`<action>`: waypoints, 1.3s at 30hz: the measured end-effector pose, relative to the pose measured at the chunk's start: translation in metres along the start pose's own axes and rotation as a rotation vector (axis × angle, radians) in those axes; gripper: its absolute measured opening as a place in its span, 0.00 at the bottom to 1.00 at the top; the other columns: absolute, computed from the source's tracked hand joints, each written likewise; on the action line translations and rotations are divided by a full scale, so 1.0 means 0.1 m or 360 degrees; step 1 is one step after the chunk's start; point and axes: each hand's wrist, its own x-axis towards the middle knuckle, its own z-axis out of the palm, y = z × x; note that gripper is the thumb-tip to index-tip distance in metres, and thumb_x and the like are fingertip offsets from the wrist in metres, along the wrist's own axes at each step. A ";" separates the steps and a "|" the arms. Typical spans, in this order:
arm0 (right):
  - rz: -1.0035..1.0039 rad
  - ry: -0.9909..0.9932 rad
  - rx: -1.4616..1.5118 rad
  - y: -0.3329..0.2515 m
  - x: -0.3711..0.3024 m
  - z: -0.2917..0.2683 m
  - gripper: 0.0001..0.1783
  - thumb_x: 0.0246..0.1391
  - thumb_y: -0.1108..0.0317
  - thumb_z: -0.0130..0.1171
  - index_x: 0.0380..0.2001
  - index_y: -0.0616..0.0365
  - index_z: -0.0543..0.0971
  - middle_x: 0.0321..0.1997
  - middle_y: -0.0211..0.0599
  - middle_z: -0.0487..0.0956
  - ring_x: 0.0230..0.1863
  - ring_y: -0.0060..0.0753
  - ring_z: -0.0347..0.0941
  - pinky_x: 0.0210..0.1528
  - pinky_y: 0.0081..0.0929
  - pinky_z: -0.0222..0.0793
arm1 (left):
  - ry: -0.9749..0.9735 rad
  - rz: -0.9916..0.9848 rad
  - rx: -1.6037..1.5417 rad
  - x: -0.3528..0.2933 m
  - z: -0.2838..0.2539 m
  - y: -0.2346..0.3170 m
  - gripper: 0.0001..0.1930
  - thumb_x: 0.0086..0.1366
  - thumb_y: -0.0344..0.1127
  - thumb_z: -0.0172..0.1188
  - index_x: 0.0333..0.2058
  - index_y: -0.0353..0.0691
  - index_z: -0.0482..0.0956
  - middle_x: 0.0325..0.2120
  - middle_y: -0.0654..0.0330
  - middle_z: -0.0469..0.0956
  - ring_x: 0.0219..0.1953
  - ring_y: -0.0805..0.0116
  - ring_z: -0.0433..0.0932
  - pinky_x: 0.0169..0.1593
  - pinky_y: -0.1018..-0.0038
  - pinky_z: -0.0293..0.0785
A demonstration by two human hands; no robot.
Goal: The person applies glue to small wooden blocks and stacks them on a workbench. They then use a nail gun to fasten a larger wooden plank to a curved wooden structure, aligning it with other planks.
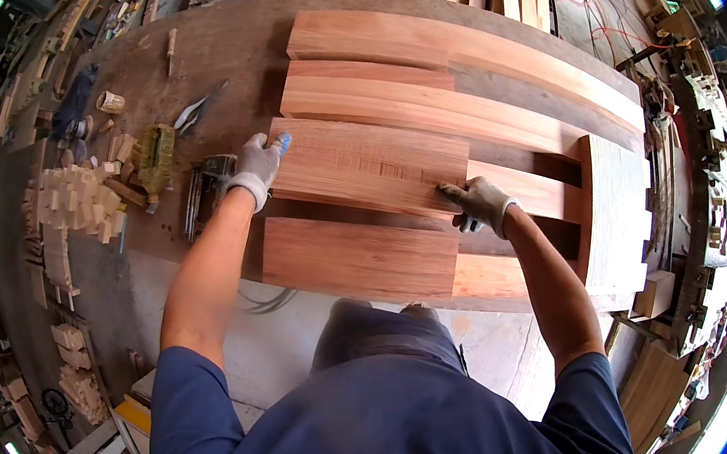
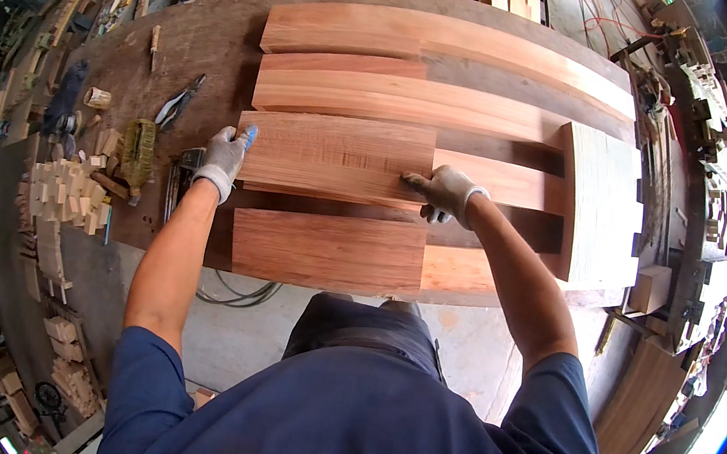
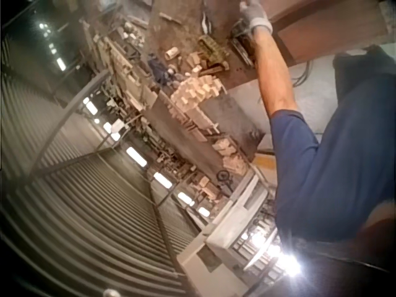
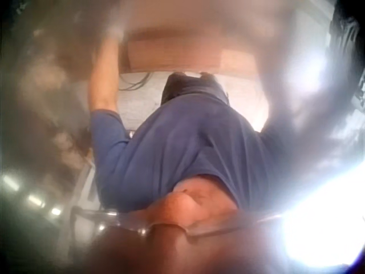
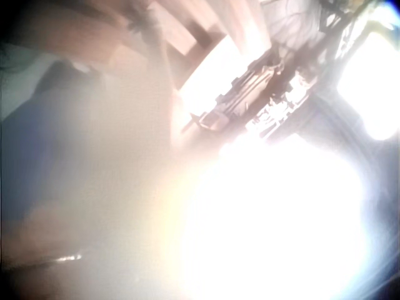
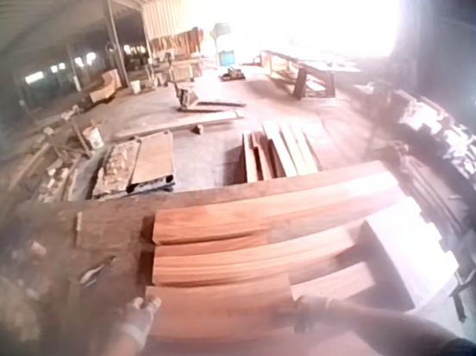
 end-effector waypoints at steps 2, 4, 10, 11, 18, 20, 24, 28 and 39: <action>0.0006 0.0014 -0.0052 -0.04 0.00 0.06 0.41 0.70 0.30 0.59 0.36 0.67 0.89 0.30 0.47 0.90 0.30 0.39 0.87 0.34 0.36 0.83 | 0.0005 -0.0039 0.0068 0.00 0.05 -0.13 0.28 0.74 0.56 0.68 0.48 0.28 0.84 0.43 0.40 0.88 0.43 0.47 0.85 0.52 0.57 0.77; 0.0047 0.0038 -0.0102 -0.07 -0.02 0.06 0.40 0.69 0.32 0.60 0.32 0.64 0.89 0.29 0.47 0.89 0.31 0.38 0.86 0.37 0.37 0.83 | -0.0090 -0.0128 0.0013 -0.02 0.06 -0.07 0.28 0.74 0.55 0.69 0.47 0.28 0.84 0.43 0.39 0.88 0.44 0.47 0.85 0.51 0.57 0.77; 0.0076 0.0012 -0.0226 -0.11 0.01 -0.02 0.37 0.69 0.35 0.63 0.25 0.62 0.87 0.27 0.45 0.88 0.27 0.36 0.84 0.33 0.37 0.81 | -0.0089 -0.0031 -0.0001 0.01 0.13 -0.18 0.23 0.74 0.51 0.70 0.43 0.30 0.84 0.37 0.40 0.86 0.39 0.51 0.83 0.49 0.57 0.77; 0.0059 0.0008 -0.0223 -0.10 0.00 -0.01 0.37 0.68 0.35 0.63 0.24 0.62 0.87 0.26 0.45 0.88 0.26 0.36 0.84 0.33 0.37 0.80 | -0.0032 0.0034 -0.0045 0.02 0.16 -0.24 0.23 0.74 0.51 0.70 0.43 0.31 0.84 0.35 0.40 0.86 0.38 0.52 0.83 0.48 0.57 0.77; 0.0062 0.0167 -0.0208 0.04 0.03 0.04 0.35 0.66 0.37 0.68 0.22 0.63 0.85 0.22 0.41 0.84 0.23 0.35 0.81 0.29 0.36 0.77 | -0.0135 -0.0120 -0.0159 0.14 0.10 -0.48 0.21 0.75 0.49 0.69 0.40 0.32 0.88 0.32 0.48 0.87 0.36 0.62 0.81 0.48 0.62 0.77; 0.0113 0.0217 -0.0145 0.11 0.04 0.05 0.36 0.66 0.37 0.68 0.22 0.63 0.85 0.21 0.41 0.84 0.23 0.35 0.81 0.30 0.37 0.77 | -0.0090 -0.0094 -0.0271 0.03 0.09 -0.29 0.21 0.75 0.50 0.68 0.40 0.34 0.89 0.31 0.50 0.86 0.34 0.63 0.79 0.47 0.62 0.77; 0.0105 0.0290 -0.0145 0.04 -0.03 0.15 0.37 0.66 0.35 0.67 0.24 0.63 0.86 0.22 0.43 0.85 0.25 0.37 0.83 0.33 0.40 0.79 | -0.0269 -0.0201 -0.0013 0.03 0.05 -0.48 0.24 0.76 0.56 0.65 0.39 0.35 0.90 0.24 0.54 0.81 0.31 0.64 0.74 0.45 0.61 0.76; 0.0052 0.0309 -0.0117 0.14 0.07 0.25 0.37 0.66 0.35 0.66 0.27 0.65 0.89 0.26 0.48 0.88 0.27 0.41 0.86 0.36 0.41 0.81 | -0.0344 -0.0305 0.0020 0.00 -0.03 -0.36 0.26 0.77 0.56 0.65 0.46 0.34 0.90 0.35 0.57 0.87 0.39 0.68 0.79 0.51 0.64 0.77; 0.0071 0.0297 -0.0041 0.14 0.05 0.28 0.38 0.66 0.35 0.67 0.31 0.67 0.90 0.28 0.50 0.89 0.29 0.42 0.87 0.37 0.41 0.82 | -0.0349 -0.0456 -0.0082 -0.01 -0.03 -0.35 0.25 0.77 0.54 0.66 0.48 0.33 0.91 0.34 0.62 0.88 0.37 0.70 0.76 0.49 0.68 0.75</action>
